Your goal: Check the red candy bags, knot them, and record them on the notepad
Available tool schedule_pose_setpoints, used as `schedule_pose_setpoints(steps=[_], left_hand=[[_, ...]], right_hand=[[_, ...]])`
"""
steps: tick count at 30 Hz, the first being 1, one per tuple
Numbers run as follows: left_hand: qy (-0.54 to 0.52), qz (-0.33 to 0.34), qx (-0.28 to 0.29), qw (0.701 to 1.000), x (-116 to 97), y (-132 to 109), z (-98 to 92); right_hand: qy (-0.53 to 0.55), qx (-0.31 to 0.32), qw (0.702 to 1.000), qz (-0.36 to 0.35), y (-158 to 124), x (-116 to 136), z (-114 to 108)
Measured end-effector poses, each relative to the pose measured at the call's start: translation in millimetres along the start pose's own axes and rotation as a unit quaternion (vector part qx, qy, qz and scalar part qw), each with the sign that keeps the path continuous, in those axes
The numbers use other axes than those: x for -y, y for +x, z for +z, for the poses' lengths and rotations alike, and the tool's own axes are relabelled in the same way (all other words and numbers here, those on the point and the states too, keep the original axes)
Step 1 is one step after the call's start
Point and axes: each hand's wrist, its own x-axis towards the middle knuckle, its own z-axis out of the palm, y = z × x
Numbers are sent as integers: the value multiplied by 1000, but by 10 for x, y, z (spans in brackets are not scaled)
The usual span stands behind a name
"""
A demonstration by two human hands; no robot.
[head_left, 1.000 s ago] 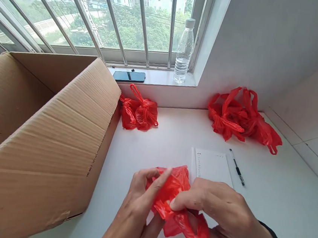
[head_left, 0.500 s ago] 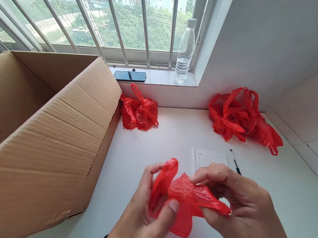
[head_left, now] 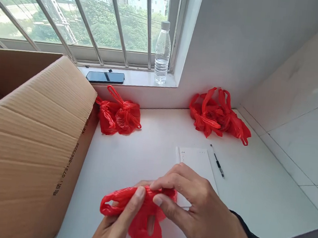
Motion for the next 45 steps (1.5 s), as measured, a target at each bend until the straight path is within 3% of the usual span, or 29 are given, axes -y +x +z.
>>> schedule_pose_setpoints(steps=[3,8,11,15,18,21,23,27,32,37,39,42,45], left_hand=[[-50,-6,35,998,-22,92,-62],[65,113,134,982,-35,132,-136],[135,182,152,962,26,138,-190],[218,336,74,913,163,202,-223],[278,446,-36,850,305,308,-222],[297,493,-93,812,437,394,-232],[309,498,-93,805,486,410,-248],[338,474,-60,811,510,371,-279],[347,467,-34,812,704,283,-395],[404,408,-130,808,1139,144,-729],[424,377,-138,812,1228,85,-796],[445,374,-105,807,1209,54,-704],[499,406,-57,764,1181,142,-483]], right_hand=[[21,11,1000,7,-6,-12,44],[67,-5,998,4,85,-223,146],[143,70,985,61,146,-448,223],[200,93,959,176,115,-633,334],[200,129,951,195,74,-694,397],[206,193,939,194,68,-756,448],[223,203,934,193,76,-794,474],[234,140,942,197,89,-801,494],[166,87,958,216,20,-799,416],[8,22,964,266,-230,-998,265],[-14,2,961,276,-334,-1019,286],[-10,-56,974,221,-448,-934,489],[-39,-71,992,100,-544,-887,836]])
